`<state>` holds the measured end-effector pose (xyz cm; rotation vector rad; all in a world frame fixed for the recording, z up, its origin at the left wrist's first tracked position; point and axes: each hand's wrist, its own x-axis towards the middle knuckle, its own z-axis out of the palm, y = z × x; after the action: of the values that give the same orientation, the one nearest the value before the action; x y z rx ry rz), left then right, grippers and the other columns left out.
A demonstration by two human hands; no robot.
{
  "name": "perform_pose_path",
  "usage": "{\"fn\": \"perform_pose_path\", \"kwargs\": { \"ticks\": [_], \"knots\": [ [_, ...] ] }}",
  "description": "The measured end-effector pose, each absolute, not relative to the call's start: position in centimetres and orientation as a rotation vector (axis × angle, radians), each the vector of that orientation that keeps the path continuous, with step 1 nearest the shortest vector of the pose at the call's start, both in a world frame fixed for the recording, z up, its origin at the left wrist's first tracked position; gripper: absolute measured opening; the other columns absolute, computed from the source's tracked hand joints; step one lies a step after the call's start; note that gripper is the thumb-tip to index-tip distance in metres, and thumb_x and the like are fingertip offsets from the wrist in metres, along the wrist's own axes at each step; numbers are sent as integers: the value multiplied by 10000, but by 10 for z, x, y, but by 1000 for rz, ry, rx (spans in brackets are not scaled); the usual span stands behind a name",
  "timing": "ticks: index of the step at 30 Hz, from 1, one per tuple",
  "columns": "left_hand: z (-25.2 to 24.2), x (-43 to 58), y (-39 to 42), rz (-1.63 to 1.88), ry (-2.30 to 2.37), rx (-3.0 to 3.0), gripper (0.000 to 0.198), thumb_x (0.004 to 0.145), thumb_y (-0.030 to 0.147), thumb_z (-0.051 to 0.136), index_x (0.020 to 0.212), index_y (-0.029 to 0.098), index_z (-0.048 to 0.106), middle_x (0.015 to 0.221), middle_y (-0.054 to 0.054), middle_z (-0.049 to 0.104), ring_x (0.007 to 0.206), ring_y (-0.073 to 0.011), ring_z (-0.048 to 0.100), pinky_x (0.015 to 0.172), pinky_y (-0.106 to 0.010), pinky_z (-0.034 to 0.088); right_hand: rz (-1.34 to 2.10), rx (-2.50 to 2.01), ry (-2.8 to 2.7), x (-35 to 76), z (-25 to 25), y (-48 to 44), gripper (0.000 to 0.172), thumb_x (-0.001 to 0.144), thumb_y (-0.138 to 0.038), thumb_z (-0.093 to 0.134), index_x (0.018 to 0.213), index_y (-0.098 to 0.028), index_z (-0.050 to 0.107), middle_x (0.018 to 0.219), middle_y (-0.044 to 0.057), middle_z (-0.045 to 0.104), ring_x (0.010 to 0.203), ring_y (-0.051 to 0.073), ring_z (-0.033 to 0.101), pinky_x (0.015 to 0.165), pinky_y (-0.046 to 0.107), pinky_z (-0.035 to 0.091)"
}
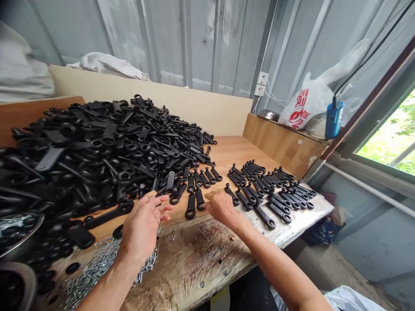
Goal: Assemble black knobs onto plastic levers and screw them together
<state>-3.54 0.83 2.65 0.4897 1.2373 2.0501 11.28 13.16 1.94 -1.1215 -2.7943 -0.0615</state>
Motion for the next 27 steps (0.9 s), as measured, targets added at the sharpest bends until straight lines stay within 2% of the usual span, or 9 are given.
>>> {"fn": "perform_pose_path", "kwargs": {
  "ticks": [7,10,14,19,22,25,27],
  "knots": [
    [29,-33,8,2053,1232,490,327,620,338,619,868,163,500,829,-51,607,661,-167,567,480,-219,393,-236,-1433,-2778,172,15,155,88,797,-214,549,841,-210,625,889,36,637,925,217,533,654,256,368],
    [27,-33,11,1999,1262,482,346,616,352,624,865,138,516,791,-62,617,645,-166,570,484,-222,392,-227,-1433,-2801,172,11,156,126,787,-150,516,814,-202,627,892,48,639,941,219,532,657,258,368],
    [21,-28,12,1958,1292,513,365,646,402,607,863,117,532,701,-54,612,584,-149,562,472,-213,380,-194,-1444,-2812,167,12,157,180,796,-150,493,886,-217,634,885,68,645,937,234,553,659,273,378],
    [7,-13,12,1784,1311,666,295,719,405,532,748,112,537,635,-50,588,488,-118,524,417,-194,330,-128,-1427,-2838,169,12,165,216,779,-202,515,951,-218,645,915,87,651,909,254,582,652,286,385],
    [1,-9,14,1704,1274,720,280,740,395,531,765,117,557,665,-46,584,524,-121,534,412,-187,330,8,-1302,-2749,161,21,155,277,781,-278,545,1041,-212,611,886,57,656,819,220,594,640,275,389],
    [5,-12,12,1732,1190,702,285,737,415,573,812,140,567,797,-56,599,687,-147,570,460,-187,380,194,-979,-2616,136,41,119,364,753,-296,587,1101,-192,568,882,38,646,718,178,580,621,259,398],
    [14,-18,9,1788,1055,665,323,734,452,588,870,159,571,842,-46,595,719,-140,561,502,-190,406,261,-732,-2548,110,53,90,347,746,-280,584,1082,-194,570,865,34,638,708,169,564,603,247,398]
  ]
}}
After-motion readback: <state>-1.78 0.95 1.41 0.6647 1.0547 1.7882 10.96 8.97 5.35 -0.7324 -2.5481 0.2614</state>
